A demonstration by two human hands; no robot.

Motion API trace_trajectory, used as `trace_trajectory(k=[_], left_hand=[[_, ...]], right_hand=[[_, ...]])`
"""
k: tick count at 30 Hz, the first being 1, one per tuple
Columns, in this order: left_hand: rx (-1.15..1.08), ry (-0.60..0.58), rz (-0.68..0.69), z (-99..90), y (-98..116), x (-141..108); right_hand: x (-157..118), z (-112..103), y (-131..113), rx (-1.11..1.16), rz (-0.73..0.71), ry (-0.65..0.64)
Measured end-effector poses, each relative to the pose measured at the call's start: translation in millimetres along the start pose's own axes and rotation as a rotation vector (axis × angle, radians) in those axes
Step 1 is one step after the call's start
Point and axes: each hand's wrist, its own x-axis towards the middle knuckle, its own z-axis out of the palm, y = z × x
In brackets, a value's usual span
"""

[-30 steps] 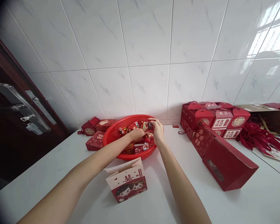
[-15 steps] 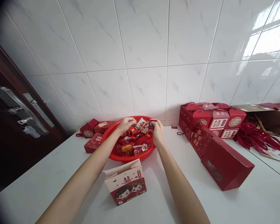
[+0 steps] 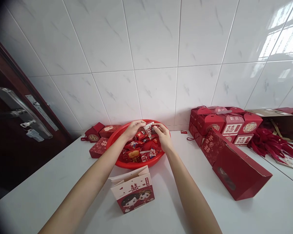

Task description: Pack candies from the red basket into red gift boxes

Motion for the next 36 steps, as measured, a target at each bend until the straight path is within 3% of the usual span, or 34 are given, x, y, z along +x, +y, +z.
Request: trace_trajectory(k=[7,12,17,22,27,34,36], left_hand=[[0.08,-0.023,-0.092,11.2,-12.5,6.1],[0.365,-0.265,-0.222,23.0,-25.9,-1.3],[0.589,-0.561,-0.311,25.3,-24.0,-8.9],[0.686,-0.693,-0.315,24.8,-15.2,-9.6],[0.733,-0.635,-0.266,24.2,-14.9,-9.6],[0.789,-0.276,-0.129,10.9,-15.7,-2.5],[0.792,-0.247,-0.119,6.6,-10.7,-2.3]], right_hand=[[4.4,-3.1,5.1,0.053,-0.019,0.083],[7.2,-6.9,8.6,0.085,-0.032,0.149],[5.9,-5.9,7.7,0.093,-0.039,0.157],[4.7,-4.8,5.9,0.1,-0.037,0.154],[4.0,-4.7,4.6,0.096,-0.034,0.148],[4.9,-4.7,7.0,0.099,-0.046,0.143],[5.3,-4.7,7.7,0.103,-0.044,0.141]])
